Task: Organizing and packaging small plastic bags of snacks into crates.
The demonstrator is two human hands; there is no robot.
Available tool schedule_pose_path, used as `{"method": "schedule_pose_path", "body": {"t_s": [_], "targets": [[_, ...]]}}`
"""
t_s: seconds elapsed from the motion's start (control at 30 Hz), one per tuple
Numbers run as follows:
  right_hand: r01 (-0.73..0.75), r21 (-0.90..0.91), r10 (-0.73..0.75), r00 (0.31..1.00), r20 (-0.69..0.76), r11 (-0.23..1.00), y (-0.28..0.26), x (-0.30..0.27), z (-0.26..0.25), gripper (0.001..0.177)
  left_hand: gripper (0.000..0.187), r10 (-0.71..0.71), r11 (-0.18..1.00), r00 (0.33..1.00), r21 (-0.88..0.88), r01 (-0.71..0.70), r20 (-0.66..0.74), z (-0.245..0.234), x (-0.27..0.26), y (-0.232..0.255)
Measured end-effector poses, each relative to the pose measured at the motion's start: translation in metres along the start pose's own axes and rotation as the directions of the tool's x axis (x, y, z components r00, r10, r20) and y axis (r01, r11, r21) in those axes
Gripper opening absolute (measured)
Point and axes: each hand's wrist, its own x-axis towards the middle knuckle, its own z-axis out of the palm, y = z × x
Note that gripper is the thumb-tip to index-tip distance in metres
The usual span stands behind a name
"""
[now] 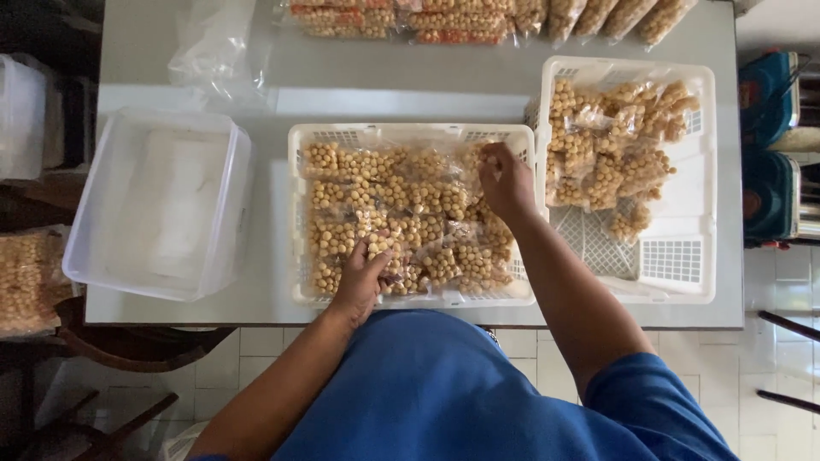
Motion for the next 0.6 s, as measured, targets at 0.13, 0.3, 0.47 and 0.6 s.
{"method": "schedule_pose_path", "body": {"t_s": [0.13,0.3,0.47,0.6], "targets": [[0.165,-0.52,-0.202,0.979,-0.014,0.838,0.017,0.003,0.023,0.034,0.045,0.026,0.999,1.0,0.024,-0.025,-0.007,-0.004,-0.001,-0.002],[0.187,-0.639,-0.246,0.969,-0.004,0.747,0.015,0.003,0.024,0.036,0.041,0.029,0.999,0.999,0.037,-0.027,-0.041,-0.002,-0.006,0.006],[0.218,-0.58,-0.244,0.969,0.034,0.785,-0.011,-0.014,0.011,0.048,0.04,0.045,0.995,0.999,0.088,-0.045,0.005,0.022,-0.029,0.045],[0.09,-0.273,-0.011,0.961,0.278,0.958,-0.058,-0.081,0.007,0.036,0.043,0.16,0.976,0.983,0.131,-0.172,0.094,0.016,-0.012,0.026]]}}
